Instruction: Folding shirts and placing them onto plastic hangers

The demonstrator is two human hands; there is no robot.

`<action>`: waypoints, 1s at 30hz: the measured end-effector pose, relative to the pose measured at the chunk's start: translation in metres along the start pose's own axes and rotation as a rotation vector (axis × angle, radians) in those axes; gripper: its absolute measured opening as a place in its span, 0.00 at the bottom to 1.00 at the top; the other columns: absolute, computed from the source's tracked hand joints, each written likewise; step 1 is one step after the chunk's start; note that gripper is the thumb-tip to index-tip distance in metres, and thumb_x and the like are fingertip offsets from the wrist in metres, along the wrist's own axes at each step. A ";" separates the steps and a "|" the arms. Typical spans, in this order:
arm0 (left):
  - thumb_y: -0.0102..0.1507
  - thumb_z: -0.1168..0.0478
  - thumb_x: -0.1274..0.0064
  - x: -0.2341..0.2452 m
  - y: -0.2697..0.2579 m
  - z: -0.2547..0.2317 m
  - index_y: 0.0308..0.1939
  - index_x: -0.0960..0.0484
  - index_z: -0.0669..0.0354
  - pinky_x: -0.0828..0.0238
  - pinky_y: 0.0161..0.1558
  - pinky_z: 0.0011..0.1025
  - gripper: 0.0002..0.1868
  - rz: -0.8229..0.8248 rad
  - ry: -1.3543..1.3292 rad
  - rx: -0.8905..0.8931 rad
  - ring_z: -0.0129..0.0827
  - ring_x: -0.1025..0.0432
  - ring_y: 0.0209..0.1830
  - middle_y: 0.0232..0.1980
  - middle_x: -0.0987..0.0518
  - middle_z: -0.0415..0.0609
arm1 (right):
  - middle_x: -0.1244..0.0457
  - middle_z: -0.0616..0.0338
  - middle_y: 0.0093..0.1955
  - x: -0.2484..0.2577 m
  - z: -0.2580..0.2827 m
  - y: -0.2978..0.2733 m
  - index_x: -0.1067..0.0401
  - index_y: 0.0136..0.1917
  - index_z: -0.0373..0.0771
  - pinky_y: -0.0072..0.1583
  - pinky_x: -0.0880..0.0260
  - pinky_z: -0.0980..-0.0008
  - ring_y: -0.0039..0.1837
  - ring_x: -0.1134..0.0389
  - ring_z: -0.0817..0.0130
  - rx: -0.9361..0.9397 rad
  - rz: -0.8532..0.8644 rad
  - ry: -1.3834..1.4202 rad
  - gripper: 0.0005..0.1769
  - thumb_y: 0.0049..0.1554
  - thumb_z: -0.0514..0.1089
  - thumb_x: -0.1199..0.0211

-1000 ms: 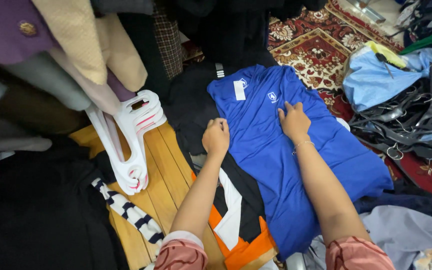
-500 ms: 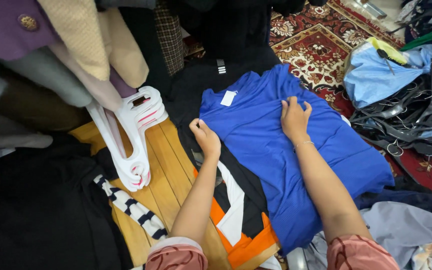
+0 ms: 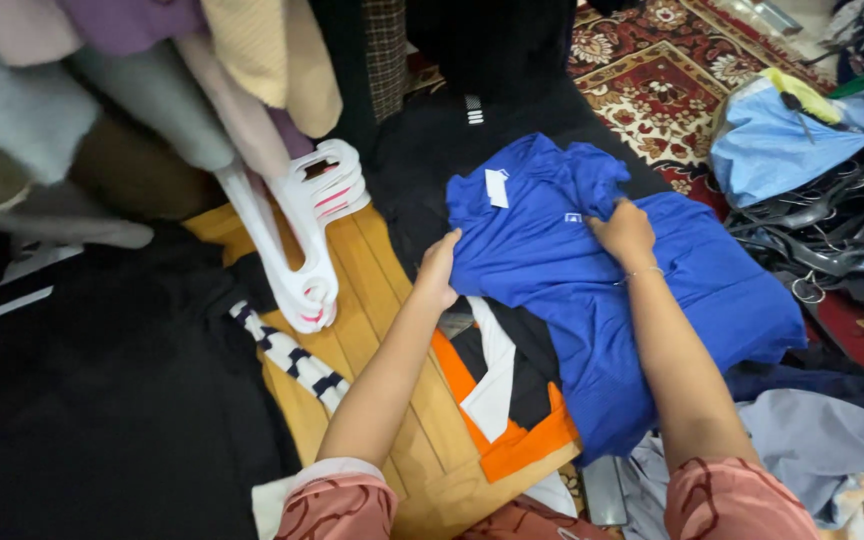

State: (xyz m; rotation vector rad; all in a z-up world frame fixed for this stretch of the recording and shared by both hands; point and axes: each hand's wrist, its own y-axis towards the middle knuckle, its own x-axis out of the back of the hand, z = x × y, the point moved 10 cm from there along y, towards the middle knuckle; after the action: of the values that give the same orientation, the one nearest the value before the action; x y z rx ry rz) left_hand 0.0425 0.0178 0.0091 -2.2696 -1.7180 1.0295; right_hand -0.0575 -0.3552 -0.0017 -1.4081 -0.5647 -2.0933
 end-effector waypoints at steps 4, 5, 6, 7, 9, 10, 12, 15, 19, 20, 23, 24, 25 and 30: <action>0.57 0.54 0.29 0.012 0.011 0.045 0.64 0.28 0.71 0.28 0.54 0.61 0.38 0.160 -0.110 0.219 0.64 0.28 0.60 0.62 0.29 0.75 | 0.33 0.40 0.54 0.024 0.046 -0.039 0.23 0.62 0.35 0.55 0.28 0.40 0.58 0.29 0.37 0.180 -0.075 0.057 0.25 0.58 0.52 0.31; 0.55 0.52 0.27 0.007 -0.001 0.053 0.63 0.28 0.69 0.24 0.49 0.58 0.40 0.222 -0.104 0.284 0.61 0.25 0.56 0.59 0.26 0.72 | 0.38 0.45 0.56 0.052 0.078 -0.066 0.24 0.56 0.37 0.56 0.32 0.40 0.58 0.34 0.40 0.338 -0.256 -0.066 0.18 0.53 0.45 0.28; 0.53 0.51 0.24 0.003 -0.015 0.060 0.63 0.27 0.68 0.20 0.45 0.55 0.42 0.284 -0.097 0.350 0.58 0.23 0.52 0.57 0.24 0.69 | 0.43 0.49 0.57 0.077 0.110 -0.099 0.24 0.49 0.39 0.57 0.37 0.40 0.58 0.39 0.43 0.493 -0.439 -0.187 0.15 0.48 0.37 0.26; 0.53 0.51 0.24 0.009 -0.020 0.058 0.63 0.27 0.68 0.20 0.45 0.55 0.42 0.277 -0.100 0.347 0.58 0.23 0.52 0.57 0.24 0.69 | 0.43 0.49 0.57 0.076 0.115 -0.098 0.24 0.49 0.39 0.57 0.37 0.40 0.58 0.39 0.43 0.499 -0.436 -0.184 0.15 0.48 0.37 0.26; 0.53 0.50 0.25 0.014 -0.035 0.058 0.61 0.26 0.69 0.18 0.42 0.49 0.41 0.327 -0.091 0.383 0.55 0.21 0.48 0.53 0.22 0.66 | 0.39 0.57 0.52 0.086 0.143 -0.121 0.27 0.46 0.50 0.64 0.50 0.43 0.61 0.40 0.52 0.731 -0.720 -0.341 0.17 0.45 0.41 0.25; 0.53 0.50 0.25 0.023 -0.034 0.060 0.61 0.26 0.69 0.18 0.42 0.49 0.41 0.320 -0.095 0.380 0.55 0.21 0.48 0.53 0.22 0.66 | 0.39 0.57 0.52 0.083 0.149 -0.121 0.27 0.46 0.50 0.64 0.50 0.43 0.61 0.40 0.52 0.738 -0.717 -0.337 0.17 0.45 0.41 0.25; 0.52 0.51 0.23 0.041 -0.033 0.063 0.57 0.23 0.68 0.18 0.40 0.49 0.38 0.312 -0.081 0.381 0.54 0.20 0.44 0.49 0.20 0.64 | 0.35 0.57 0.32 0.077 0.167 -0.127 0.33 0.52 0.42 0.68 0.41 0.54 0.41 0.29 0.62 0.814 -0.743 -0.350 0.14 0.56 0.45 0.34; 0.51 0.62 0.23 0.078 -0.054 0.052 0.57 0.24 0.75 0.20 0.38 0.56 0.36 0.264 -0.013 0.357 0.58 0.21 0.43 0.47 0.22 0.69 | 0.33 0.26 0.41 0.074 0.178 -0.122 0.42 0.61 0.38 0.52 0.33 0.31 0.49 0.30 0.23 0.484 -0.127 0.137 0.13 0.68 0.46 0.48; 0.50 0.67 0.24 0.122 -0.068 0.050 0.57 0.23 0.73 0.20 0.39 0.55 0.34 0.250 0.086 0.345 0.59 0.21 0.43 0.47 0.21 0.69 | 0.33 0.25 0.47 0.109 0.219 -0.160 0.42 0.59 0.38 0.54 0.34 0.32 0.53 0.33 0.21 0.509 -0.140 0.483 0.09 0.68 0.42 0.47; 0.52 0.64 0.25 0.129 -0.072 0.039 0.55 0.21 0.70 0.20 0.41 0.54 0.31 0.247 0.062 0.296 0.55 0.21 0.44 0.47 0.20 0.65 | 0.33 0.27 0.46 0.120 0.231 -0.173 0.42 0.58 0.38 0.52 0.34 0.33 0.53 0.33 0.23 0.550 -0.162 0.543 0.08 0.69 0.42 0.47; 0.56 0.61 0.28 0.150 -0.102 -0.009 0.52 0.18 0.62 0.21 0.48 0.53 0.23 0.241 -0.043 0.186 0.48 0.20 0.45 0.46 0.19 0.59 | 0.33 0.31 0.45 0.131 0.259 -0.192 0.41 0.56 0.39 0.49 0.34 0.35 0.52 0.32 0.26 0.632 -0.188 0.623 0.08 0.69 0.41 0.45; 0.58 0.61 0.30 0.156 -0.115 -0.030 0.50 0.16 0.59 0.21 0.52 0.53 0.18 0.247 -0.119 0.128 0.44 0.20 0.46 0.45 0.19 0.56 | 0.33 0.34 0.44 0.132 0.267 -0.195 0.41 0.56 0.39 0.49 0.33 0.36 0.52 0.31 0.28 0.666 -0.201 0.638 0.08 0.68 0.41 0.44; 0.58 0.61 0.30 0.170 -0.111 -0.032 0.50 0.16 0.59 0.21 0.52 0.53 0.18 0.240 -0.126 0.124 0.44 0.20 0.46 0.45 0.19 0.56 | 0.33 0.34 0.44 0.135 0.277 -0.202 0.41 0.56 0.39 0.49 0.33 0.36 0.52 0.31 0.28 0.674 -0.193 0.639 0.08 0.68 0.41 0.44; 0.66 0.57 0.41 0.219 -0.131 -0.064 0.58 0.21 0.54 0.23 0.56 0.57 0.18 0.304 -0.196 0.025 0.44 0.21 0.52 0.52 0.19 0.54 | 0.32 0.34 0.47 0.141 0.337 -0.239 0.38 0.58 0.39 0.49 0.31 0.39 0.53 0.30 0.32 0.808 -0.128 0.732 0.09 0.66 0.38 0.41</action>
State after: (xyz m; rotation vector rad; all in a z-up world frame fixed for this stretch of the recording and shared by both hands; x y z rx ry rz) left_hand 0.0008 0.2774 0.0226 -2.5429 -1.4376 1.3642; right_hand -0.0188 0.0046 0.2425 -0.1418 -1.0198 -1.9247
